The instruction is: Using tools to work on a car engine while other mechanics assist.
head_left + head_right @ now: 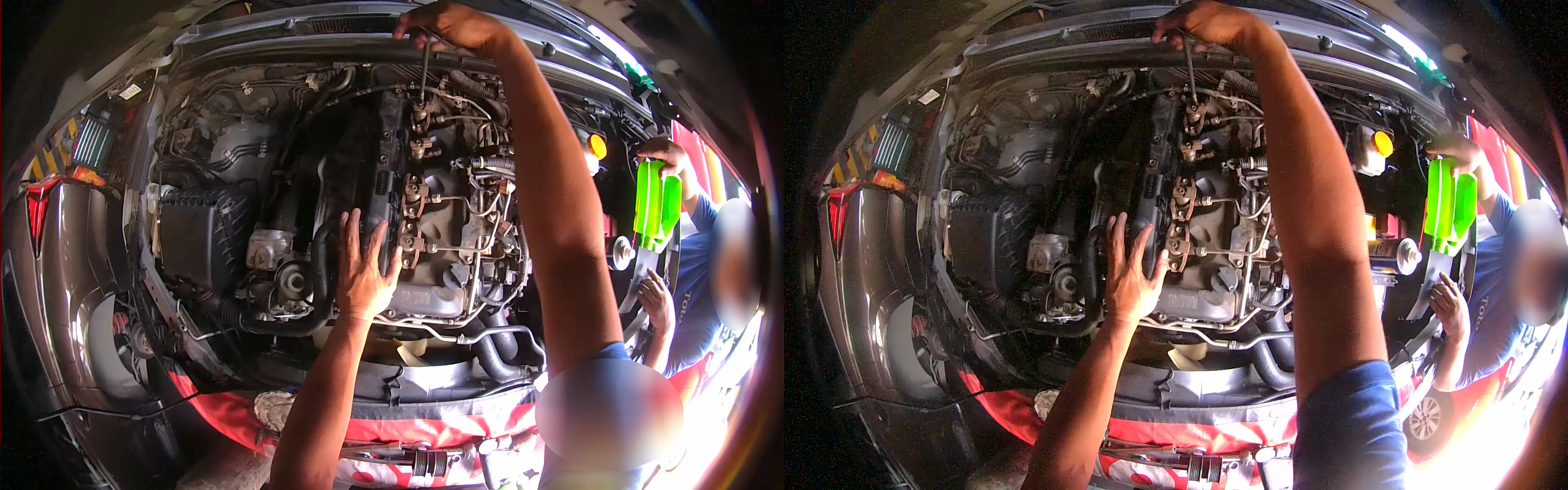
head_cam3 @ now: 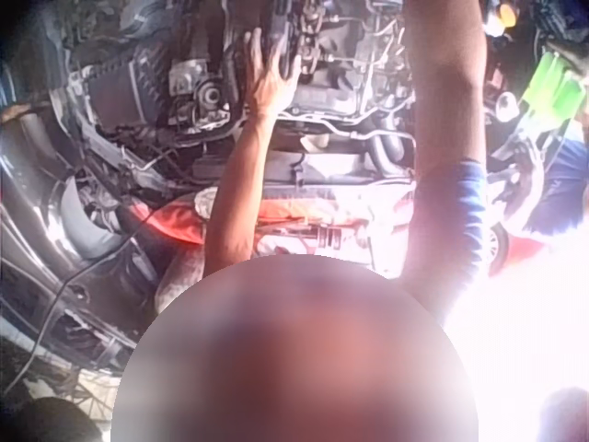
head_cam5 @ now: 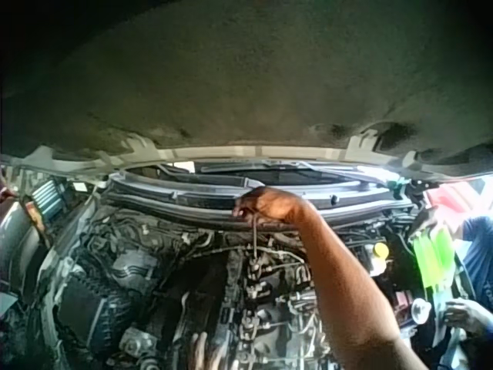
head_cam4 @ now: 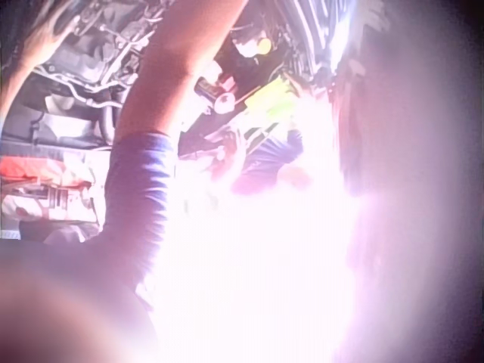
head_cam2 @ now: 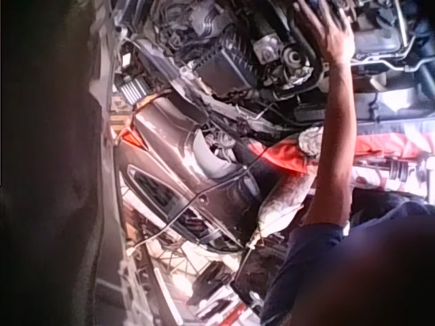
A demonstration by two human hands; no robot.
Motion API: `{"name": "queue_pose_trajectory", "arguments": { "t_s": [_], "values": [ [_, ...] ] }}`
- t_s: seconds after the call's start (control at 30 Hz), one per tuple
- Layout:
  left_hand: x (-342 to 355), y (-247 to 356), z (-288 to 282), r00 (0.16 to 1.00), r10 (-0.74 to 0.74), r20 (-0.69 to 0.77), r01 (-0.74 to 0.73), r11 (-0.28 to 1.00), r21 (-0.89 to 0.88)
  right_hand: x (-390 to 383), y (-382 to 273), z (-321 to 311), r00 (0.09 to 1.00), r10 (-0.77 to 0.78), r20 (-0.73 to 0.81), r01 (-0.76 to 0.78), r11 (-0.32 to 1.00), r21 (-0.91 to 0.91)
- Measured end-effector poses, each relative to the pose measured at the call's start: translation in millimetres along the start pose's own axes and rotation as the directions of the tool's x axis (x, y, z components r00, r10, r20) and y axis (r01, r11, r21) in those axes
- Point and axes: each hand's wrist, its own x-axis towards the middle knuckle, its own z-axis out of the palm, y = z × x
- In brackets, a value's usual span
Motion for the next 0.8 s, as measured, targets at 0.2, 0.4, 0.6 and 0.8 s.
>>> {"name": "queue_pose_trajectory", "arguments": {
  "t_s": [0.2, 0.4, 0.6, 0.8],
  "values": [
    [-5, -11, -5, 1.0, -0.012, -0.025, 0.012, 1.0, 0.006, -8, -26, 54, 0.939, -0.34, -0.059, -0.029, 0.093, -0.995],
    [1, -3, 3, 1.0, 0.011, -0.015, -0.011, 1.0, 0.028, -31, 6, 56, 0.753, -0.617, -0.23, -0.069, 0.273, -0.959],
    [-1, -4, -3, 1.0, -0.011, -0.006, 0.011, 1.0, 0.006, -72, -60, 47, 0.716, -0.63, -0.301, -0.254, 0.167, -0.953],
    [-2, -5, 0, 1.0, 0.009, -0.022, -0.009, 1.0, 0.009, -74, -44, 48, 0.675, -0.678, -0.291, -0.162, 0.248, -0.955]
  ]
}}
